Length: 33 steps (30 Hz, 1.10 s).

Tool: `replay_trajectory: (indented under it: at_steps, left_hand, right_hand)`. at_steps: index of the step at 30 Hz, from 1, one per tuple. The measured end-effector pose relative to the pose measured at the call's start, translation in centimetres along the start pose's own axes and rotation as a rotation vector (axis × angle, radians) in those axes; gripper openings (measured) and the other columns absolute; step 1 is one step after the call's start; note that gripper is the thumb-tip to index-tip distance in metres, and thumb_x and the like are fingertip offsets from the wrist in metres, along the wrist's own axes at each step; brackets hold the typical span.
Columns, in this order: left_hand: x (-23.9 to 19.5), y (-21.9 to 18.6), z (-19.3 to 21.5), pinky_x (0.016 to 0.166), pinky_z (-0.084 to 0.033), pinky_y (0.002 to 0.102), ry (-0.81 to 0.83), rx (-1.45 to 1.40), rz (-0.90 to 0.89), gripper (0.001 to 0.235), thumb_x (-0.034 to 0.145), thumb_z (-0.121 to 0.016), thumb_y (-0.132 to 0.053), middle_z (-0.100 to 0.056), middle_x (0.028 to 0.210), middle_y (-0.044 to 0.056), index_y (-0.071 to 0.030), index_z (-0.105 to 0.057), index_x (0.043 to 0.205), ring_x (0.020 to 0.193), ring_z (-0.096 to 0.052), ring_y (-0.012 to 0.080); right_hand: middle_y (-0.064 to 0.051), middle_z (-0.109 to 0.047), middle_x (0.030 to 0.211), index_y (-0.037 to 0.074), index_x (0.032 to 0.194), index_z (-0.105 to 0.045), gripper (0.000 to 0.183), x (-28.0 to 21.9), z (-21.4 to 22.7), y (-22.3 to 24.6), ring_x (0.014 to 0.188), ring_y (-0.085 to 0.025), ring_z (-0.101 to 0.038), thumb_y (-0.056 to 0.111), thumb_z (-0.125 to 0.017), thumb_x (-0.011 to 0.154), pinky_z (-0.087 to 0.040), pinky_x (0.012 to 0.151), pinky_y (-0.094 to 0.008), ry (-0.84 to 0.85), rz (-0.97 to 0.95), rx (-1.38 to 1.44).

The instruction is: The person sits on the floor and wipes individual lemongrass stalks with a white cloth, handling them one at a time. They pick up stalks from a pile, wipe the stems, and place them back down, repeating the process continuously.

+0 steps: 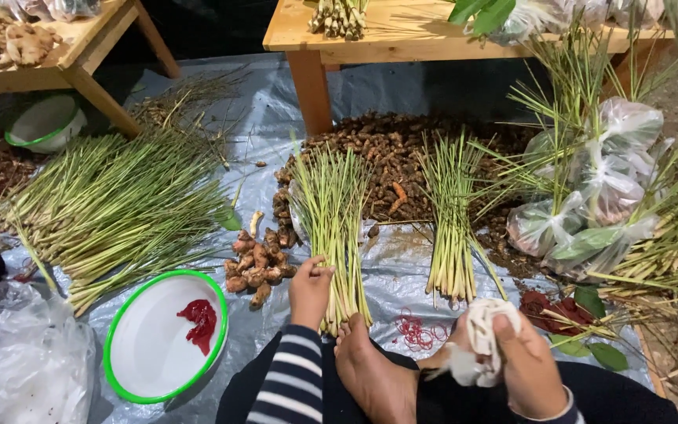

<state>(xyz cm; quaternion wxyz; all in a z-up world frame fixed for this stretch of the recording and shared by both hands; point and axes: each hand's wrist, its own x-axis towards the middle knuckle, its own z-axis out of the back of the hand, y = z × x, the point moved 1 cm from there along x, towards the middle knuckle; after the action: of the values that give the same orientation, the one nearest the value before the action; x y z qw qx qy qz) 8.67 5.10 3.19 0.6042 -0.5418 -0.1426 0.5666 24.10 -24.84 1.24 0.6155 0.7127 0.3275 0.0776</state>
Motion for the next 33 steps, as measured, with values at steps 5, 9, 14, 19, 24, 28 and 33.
replay_trajectory:
  at_steps: [5,9,14,19,24,28,33]
  left_hand:
    - [5.8,3.6,-2.1,0.046,-0.034,0.027,0.025,0.155,-0.005,0.037,0.100,-0.063,-0.021,-0.072,0.103,0.002,-0.023,-0.065,0.138,0.047,-0.034,0.0105]
    - [7.1,4.5,-2.9,0.054,-0.044,0.032,0.028,0.311,-0.048,0.036,0.101,-0.063,-0.024,-0.073,0.104,0.003,-0.023,-0.066,0.137,0.054,-0.047,0.0139]
    - [8.3,6.2,-3.6,0.067,-0.050,0.039,0.063,0.475,-0.017,0.040,0.101,-0.059,-0.024,-0.075,0.097,0.006,-0.023,-0.063,0.141,0.071,-0.063,0.0224]
    - [8.3,6.7,-3.9,0.057,-0.049,0.040,0.025,0.562,-0.041,0.040,0.098,-0.064,-0.022,-0.075,0.087,0.006,-0.026,-0.064,0.138,0.062,-0.062,0.0228]
    - [9.3,7.8,-4.3,0.078,-0.056,0.046,0.007,0.620,-0.060,0.047,0.097,-0.069,-0.025,-0.075,0.098,-0.001,-0.024,-0.054,0.142,0.091,-0.071,0.0253]
    - [7.5,6.2,-3.9,0.070,-0.054,0.044,-0.023,0.592,-0.062,0.046,0.098,-0.067,-0.030,-0.074,0.095,0.006,-0.022,-0.055,0.142,0.084,-0.070,0.0270]
    - [7.8,7.3,-4.1,0.073,-0.052,0.044,-0.237,0.343,-0.298,0.012,0.098,-0.064,-0.023,-0.070,0.107,0.001,-0.022,-0.075,0.096,0.089,-0.065,0.0258]
  right_hand:
    - [-0.018,-0.067,0.087,-0.001,0.128,-0.066,0.041,0.6,1.2,-0.6,0.069,-0.025,-0.056,0.032,-0.052,0.108,-0.042,0.061,-0.035,-0.212,-0.077,-0.020]
    - [-0.014,-0.061,0.072,0.000,0.122,-0.065,0.034,1.9,2.4,-3.1,0.049,-0.018,-0.046,0.029,-0.054,0.108,-0.037,0.043,-0.031,-0.197,-0.032,0.080]
    - [-0.012,-0.058,0.082,0.002,0.123,-0.057,0.026,2.4,2.5,-3.2,0.060,-0.019,-0.049,0.018,-0.058,0.102,-0.039,0.052,-0.031,-0.177,0.082,0.062]
    - [-0.015,-0.071,0.106,0.003,0.104,-0.060,0.020,2.5,1.7,-0.5,0.085,-0.022,-0.064,0.011,-0.072,0.089,-0.053,0.072,-0.035,-0.138,0.226,-0.354]
    - [-0.010,-0.073,0.083,0.008,0.109,-0.062,0.031,3.0,2.0,1.7,0.060,-0.019,-0.065,0.018,-0.078,0.084,-0.047,0.050,-0.032,-0.203,0.336,-0.751]
    - [-0.013,-0.064,0.110,0.004,0.129,-0.060,0.050,3.2,1.9,4.6,0.071,-0.022,-0.060,0.021,-0.075,0.084,-0.048,0.061,-0.035,-0.223,0.336,-0.779]
    - [-0.008,-0.063,0.085,0.006,0.125,-0.066,0.020,4.1,2.6,5.5,0.059,-0.013,-0.046,0.012,-0.057,0.108,-0.035,0.056,-0.027,-0.291,0.385,-0.531]
